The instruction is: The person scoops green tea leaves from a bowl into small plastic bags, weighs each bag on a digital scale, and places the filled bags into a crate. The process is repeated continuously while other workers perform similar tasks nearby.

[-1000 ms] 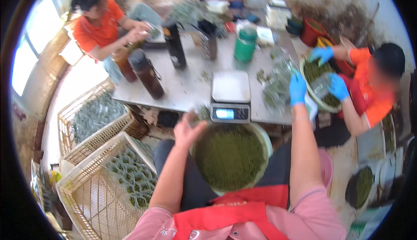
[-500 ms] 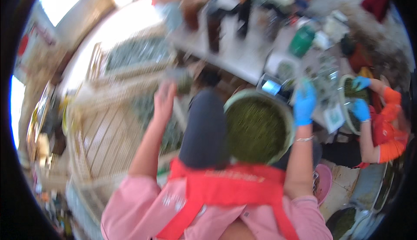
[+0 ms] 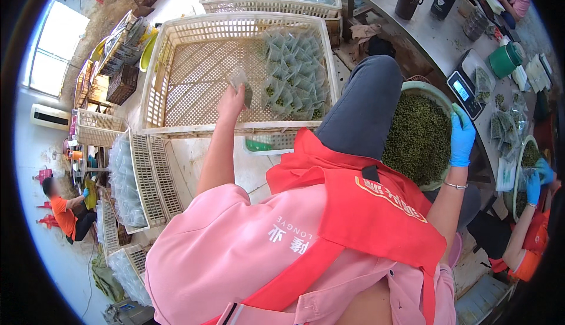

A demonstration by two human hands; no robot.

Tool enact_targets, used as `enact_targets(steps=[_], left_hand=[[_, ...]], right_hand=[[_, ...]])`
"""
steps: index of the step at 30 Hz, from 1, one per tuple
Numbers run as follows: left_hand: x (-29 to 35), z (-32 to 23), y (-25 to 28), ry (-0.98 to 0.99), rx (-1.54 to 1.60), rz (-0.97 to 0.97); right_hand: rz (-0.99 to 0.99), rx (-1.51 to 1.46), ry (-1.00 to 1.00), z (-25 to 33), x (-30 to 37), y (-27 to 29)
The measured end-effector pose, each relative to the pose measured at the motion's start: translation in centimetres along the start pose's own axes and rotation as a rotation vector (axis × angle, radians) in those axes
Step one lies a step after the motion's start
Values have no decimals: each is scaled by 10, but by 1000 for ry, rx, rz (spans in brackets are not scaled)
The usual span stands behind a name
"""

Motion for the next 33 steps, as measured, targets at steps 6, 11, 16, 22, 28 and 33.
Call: enact_targets(steps=[6, 11, 16, 22, 28, 33], left_hand=[[1, 9, -32, 5, -380, 296], [-4, 37, -44, 31, -161, 524], [-15, 35, -13, 111, -253, 496], [-30, 50, -46, 95, -606, 636], [-25, 52, -63, 47, -552, 787], [-44, 30, -47, -124, -734, 395]], right_hand=[[80, 48, 16, 1, 18, -11], [223, 9, -39, -17, 29, -35], [284, 178, -148, -61, 37, -54], [442, 572, -137, -76, 68, -89], [229, 175, -197, -62, 59, -58], [121, -242, -422, -55, 65, -36]])
Point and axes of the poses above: each hand's wrist, its own x-axis away from the middle knuckle, its own y-axis out of the back of the hand, z = x × y, the point moved 4 cm from there along -x, towards the middle knuckle, and after that the axes turned 14 degrees about x, right-handed, at the moved point
